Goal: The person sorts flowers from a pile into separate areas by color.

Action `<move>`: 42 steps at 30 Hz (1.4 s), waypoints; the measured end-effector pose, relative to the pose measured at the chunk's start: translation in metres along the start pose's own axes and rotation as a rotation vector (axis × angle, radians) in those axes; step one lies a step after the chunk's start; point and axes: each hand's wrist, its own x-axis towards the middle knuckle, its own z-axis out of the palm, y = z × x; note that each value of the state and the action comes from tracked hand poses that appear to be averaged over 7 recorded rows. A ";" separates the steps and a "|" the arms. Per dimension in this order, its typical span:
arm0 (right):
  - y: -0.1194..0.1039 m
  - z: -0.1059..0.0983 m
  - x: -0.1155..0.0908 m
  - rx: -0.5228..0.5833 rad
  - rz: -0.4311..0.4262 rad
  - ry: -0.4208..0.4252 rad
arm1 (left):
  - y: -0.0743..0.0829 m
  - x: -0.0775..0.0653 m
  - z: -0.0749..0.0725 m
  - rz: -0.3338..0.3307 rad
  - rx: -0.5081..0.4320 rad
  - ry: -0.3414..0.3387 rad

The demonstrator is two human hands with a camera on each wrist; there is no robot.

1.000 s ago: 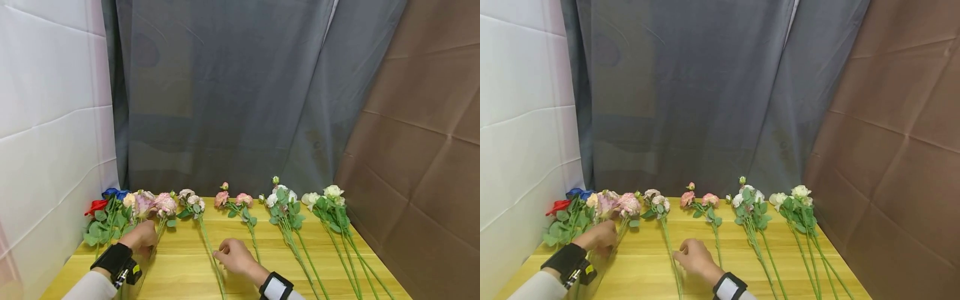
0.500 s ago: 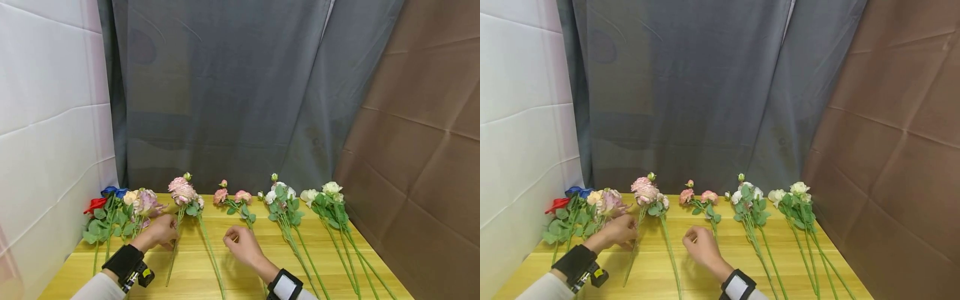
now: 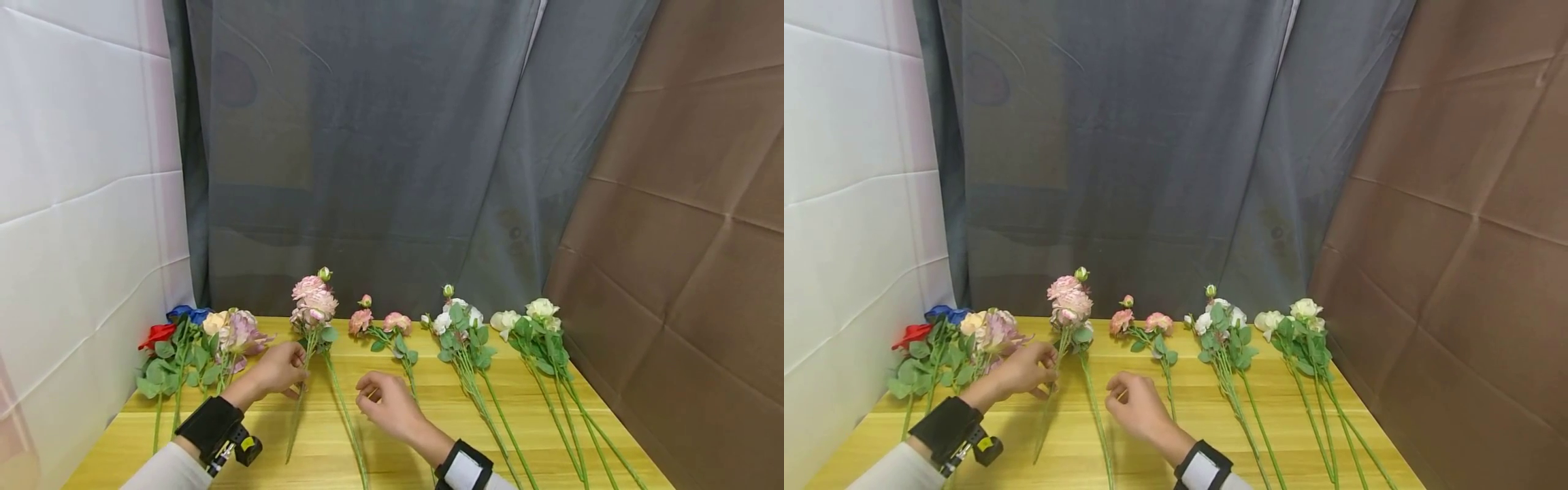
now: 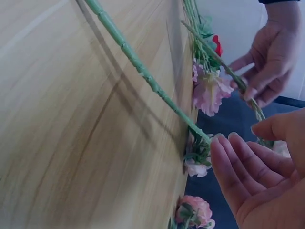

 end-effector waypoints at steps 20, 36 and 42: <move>-0.019 0.006 0.006 0.101 0.019 0.058 | 0.048 0.027 0.050 0.135 -0.154 0.052; 0.026 -0.058 -0.017 0.087 0.070 0.114 | 0.002 0.003 -0.005 0.285 0.233 -0.102; 0.048 -0.068 -0.015 0.121 0.158 0.205 | -0.025 -0.012 -0.033 0.222 0.249 -0.058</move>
